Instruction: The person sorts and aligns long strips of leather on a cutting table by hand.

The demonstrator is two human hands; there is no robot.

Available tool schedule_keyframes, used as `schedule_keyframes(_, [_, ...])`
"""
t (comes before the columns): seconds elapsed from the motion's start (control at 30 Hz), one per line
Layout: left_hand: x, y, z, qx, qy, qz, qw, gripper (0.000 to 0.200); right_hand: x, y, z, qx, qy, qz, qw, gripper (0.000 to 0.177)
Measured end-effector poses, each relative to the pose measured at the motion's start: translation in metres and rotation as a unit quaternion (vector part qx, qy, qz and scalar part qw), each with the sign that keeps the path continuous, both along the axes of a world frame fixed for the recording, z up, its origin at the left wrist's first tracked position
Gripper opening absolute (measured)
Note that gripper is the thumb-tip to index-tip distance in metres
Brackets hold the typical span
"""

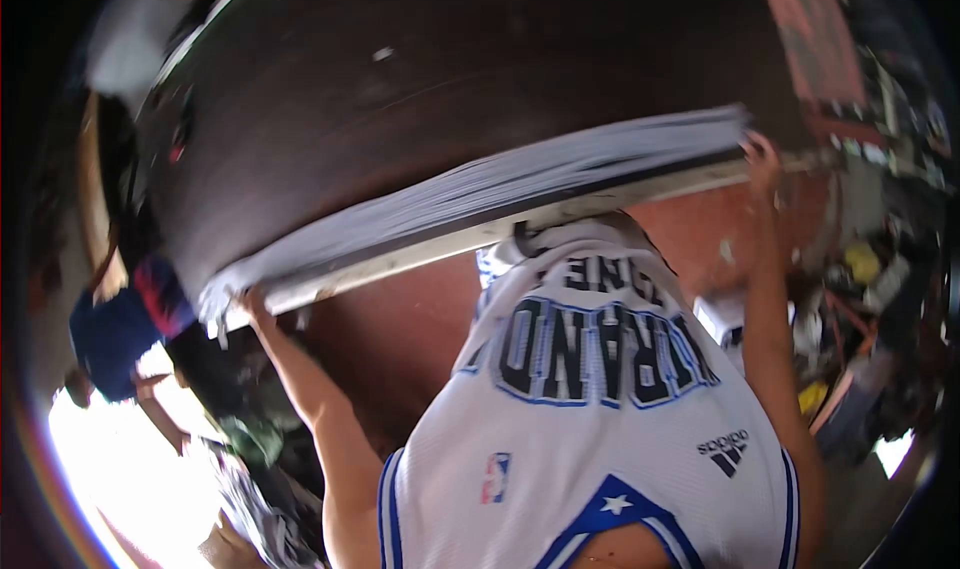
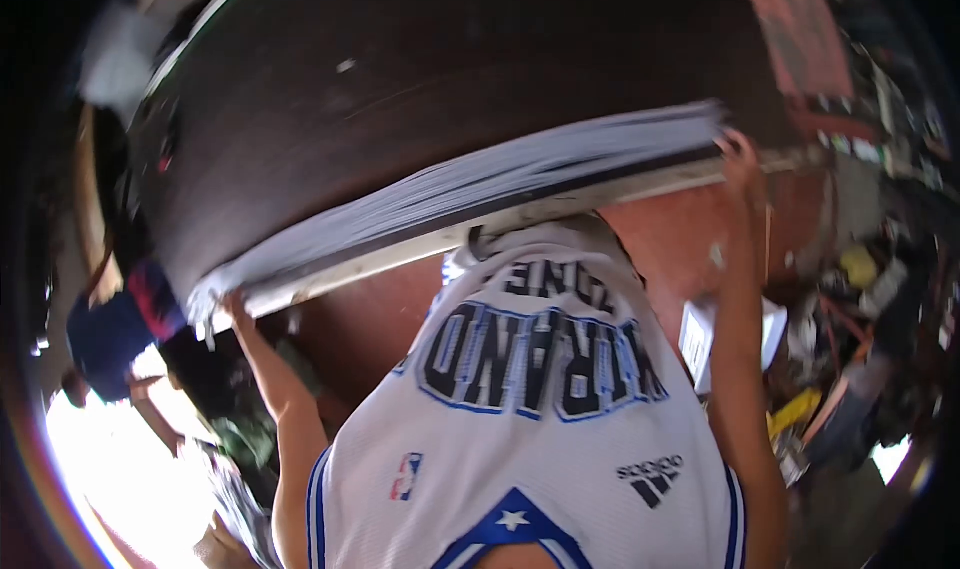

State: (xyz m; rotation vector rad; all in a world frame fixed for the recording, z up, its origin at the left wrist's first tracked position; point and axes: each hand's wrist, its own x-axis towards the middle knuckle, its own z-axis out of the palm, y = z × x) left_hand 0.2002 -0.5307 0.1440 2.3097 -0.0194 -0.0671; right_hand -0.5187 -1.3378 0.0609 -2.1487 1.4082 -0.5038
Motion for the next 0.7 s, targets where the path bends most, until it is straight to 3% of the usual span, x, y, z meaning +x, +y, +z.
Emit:
schedule_keyframes(0.03, [0.011,-0.003,0.001,0.001,0.011,0.009,1.0,0.076,0.016,0.017,0.029,-0.019,0.035,0.035,0.999,0.026])
schedule_keyframes(0.07, [0.018,-0.007,0.0,0.006,0.02,0.018,1.0,0.072,0.038,0.033,0.044,0.012,-0.039,-0.033,0.999,0.02])
schedule_keyframes(0.1, [0.022,-0.009,0.001,0.019,0.024,0.03,0.999,0.069,0.05,0.044,0.056,-0.017,-0.029,-0.047,0.998,0.021])
schedule_keyframes(0.13, [0.024,-0.01,0.001,0.03,0.021,0.045,0.998,0.065,0.051,0.045,0.051,-0.042,-0.022,-0.042,0.998,0.021])
schedule_keyframes(0.17, [0.022,-0.018,-0.001,0.059,0.004,0.06,0.996,0.061,0.04,0.035,0.022,-0.049,-0.092,-0.031,0.994,0.022])
schedule_keyframes(0.3, [-0.021,-0.082,-0.008,0.207,-0.182,0.158,0.948,0.047,0.042,0.036,0.019,-0.113,-0.12,0.006,0.986,0.022])
schedule_keyframes(0.37, [-0.049,-0.118,-0.01,0.219,-0.298,0.17,0.914,0.04,0.058,0.051,0.031,-0.107,-0.112,0.0,0.988,0.022])
schedule_keyframes(0.43, [-0.092,-0.188,-0.004,0.12,-0.372,0.054,0.919,0.034,0.066,0.059,0.034,-0.106,-0.109,-0.019,0.988,0.024])
schedule_keyframes(0.5, [-0.154,-0.269,0.013,-0.013,-0.338,-0.106,0.935,0.03,0.076,0.07,0.047,-0.074,-0.104,-0.041,0.991,0.026])
schedule_keyframes(0.57, [-0.239,-0.354,0.034,0.028,-0.296,-0.326,0.897,0.034,0.08,0.073,0.046,-0.096,-0.112,-0.052,0.988,0.027])
schedule_keyframes(0.6, [-0.262,-0.37,0.004,0.03,-0.296,-0.422,0.857,0.04,0.082,0.074,0.046,-0.126,-0.103,-0.057,0.985,0.027])
schedule_keyframes(0.63, [-0.304,-0.407,0.015,0.048,-0.276,-0.494,0.823,0.047,0.081,0.075,0.048,-0.119,-0.109,-0.059,0.985,0.027])
schedule_keyframes(0.67, [-0.334,-0.435,0.017,0.082,-0.295,-0.581,0.754,0.052,0.076,0.071,0.051,-0.117,-0.118,-0.059,0.984,0.025])
schedule_keyframes(0.7, [-0.361,-0.461,0.02,0.084,-0.268,-0.602,0.748,0.055,0.072,0.067,0.053,-0.116,-0.127,-0.062,0.983,0.024])
